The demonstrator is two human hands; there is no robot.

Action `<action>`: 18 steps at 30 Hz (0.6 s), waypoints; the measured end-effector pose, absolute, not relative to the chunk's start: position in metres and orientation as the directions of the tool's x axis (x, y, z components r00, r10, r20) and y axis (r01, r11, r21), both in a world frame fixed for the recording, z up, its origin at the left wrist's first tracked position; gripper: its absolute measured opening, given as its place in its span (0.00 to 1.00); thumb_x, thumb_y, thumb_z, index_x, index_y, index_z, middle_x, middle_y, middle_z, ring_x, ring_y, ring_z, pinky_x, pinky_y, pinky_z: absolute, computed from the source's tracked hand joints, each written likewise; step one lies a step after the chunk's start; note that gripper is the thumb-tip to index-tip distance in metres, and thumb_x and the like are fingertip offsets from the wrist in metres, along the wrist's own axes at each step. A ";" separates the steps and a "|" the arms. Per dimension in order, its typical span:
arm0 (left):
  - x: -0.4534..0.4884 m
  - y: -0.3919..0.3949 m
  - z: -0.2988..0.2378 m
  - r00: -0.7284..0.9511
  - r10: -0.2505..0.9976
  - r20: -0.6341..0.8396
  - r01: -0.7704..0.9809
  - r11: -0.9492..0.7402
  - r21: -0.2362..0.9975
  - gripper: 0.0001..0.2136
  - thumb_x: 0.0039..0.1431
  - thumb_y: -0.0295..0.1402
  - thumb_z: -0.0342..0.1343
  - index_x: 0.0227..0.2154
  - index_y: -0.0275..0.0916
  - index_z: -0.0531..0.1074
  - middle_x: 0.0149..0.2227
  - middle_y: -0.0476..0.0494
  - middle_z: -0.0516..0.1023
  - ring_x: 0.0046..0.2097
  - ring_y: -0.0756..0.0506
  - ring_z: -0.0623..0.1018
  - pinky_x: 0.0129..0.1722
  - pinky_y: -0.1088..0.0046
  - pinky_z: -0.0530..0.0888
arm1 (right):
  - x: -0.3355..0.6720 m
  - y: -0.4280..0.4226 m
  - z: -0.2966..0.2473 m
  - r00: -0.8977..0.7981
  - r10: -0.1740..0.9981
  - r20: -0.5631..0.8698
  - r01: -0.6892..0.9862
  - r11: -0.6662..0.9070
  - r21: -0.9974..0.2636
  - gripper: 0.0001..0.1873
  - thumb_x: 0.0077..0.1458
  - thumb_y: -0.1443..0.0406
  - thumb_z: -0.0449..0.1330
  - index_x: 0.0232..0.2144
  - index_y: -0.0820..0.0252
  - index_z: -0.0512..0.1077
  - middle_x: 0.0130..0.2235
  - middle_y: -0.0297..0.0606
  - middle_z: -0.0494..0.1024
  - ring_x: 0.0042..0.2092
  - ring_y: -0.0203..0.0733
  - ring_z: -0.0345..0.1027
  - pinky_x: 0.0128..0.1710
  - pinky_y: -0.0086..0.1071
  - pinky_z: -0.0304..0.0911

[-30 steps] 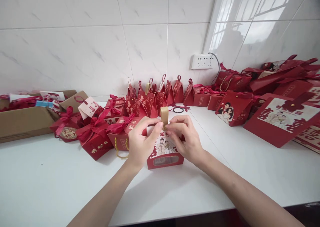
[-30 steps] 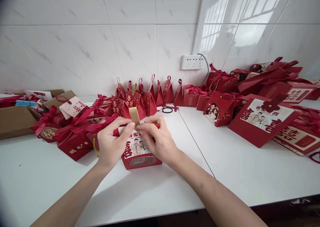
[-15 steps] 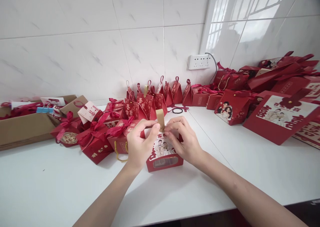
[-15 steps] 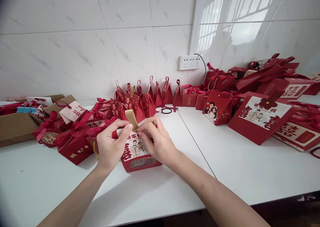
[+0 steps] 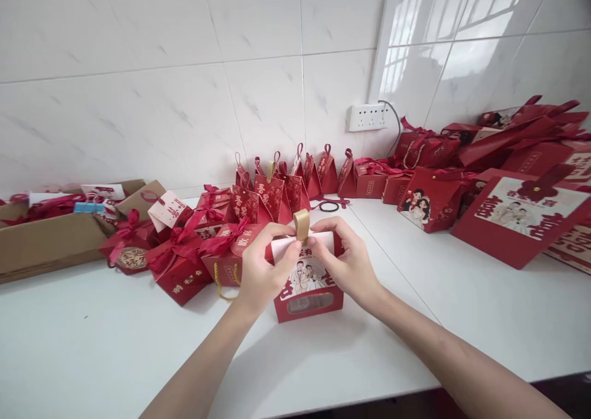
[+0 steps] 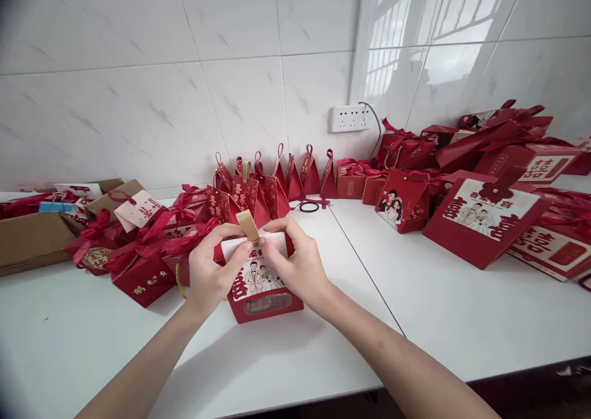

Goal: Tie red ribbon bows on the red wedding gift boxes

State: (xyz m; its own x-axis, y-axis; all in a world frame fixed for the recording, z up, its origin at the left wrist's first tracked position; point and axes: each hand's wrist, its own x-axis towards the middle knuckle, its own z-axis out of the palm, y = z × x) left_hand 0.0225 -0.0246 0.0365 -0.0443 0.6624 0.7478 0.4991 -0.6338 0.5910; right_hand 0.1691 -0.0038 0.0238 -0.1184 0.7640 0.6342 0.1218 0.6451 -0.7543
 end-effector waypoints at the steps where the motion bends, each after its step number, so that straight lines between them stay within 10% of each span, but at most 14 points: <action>1: 0.023 -0.025 0.036 -0.051 0.671 0.740 0.493 -0.627 0.603 0.02 0.52 0.29 0.56 0.31 0.39 0.71 0.29 0.51 0.75 0.32 0.51 0.74 0.33 0.78 0.71 | 0.169 -0.004 0.023 -0.111 0.769 0.630 0.112 0.640 -0.760 0.06 0.54 0.65 0.57 0.36 0.55 0.65 0.31 0.31 0.74 0.27 0.34 0.68 0.24 0.26 0.63; 7: 0.025 -0.027 0.037 -0.046 0.675 0.736 0.441 -0.647 0.622 0.02 0.52 0.27 0.55 0.30 0.39 0.70 0.29 0.52 0.75 0.32 0.52 0.74 0.34 0.81 0.70 | 0.169 -0.006 0.019 -0.112 0.697 0.709 -0.004 0.713 -0.701 0.14 0.53 0.67 0.58 0.43 0.53 0.63 0.37 0.34 0.75 0.39 0.38 0.71 0.38 0.32 0.67; 18: 0.029 -0.029 0.032 -0.148 0.814 0.562 0.265 -0.515 0.815 0.03 0.51 0.31 0.58 0.29 0.38 0.73 0.27 0.51 0.76 0.27 0.53 0.73 0.26 0.82 0.69 | 0.168 -0.009 0.027 -0.066 0.850 0.523 -0.028 0.522 -0.852 0.06 0.49 0.65 0.59 0.30 0.57 0.65 0.28 0.29 0.70 0.26 0.31 0.64 0.23 0.24 0.61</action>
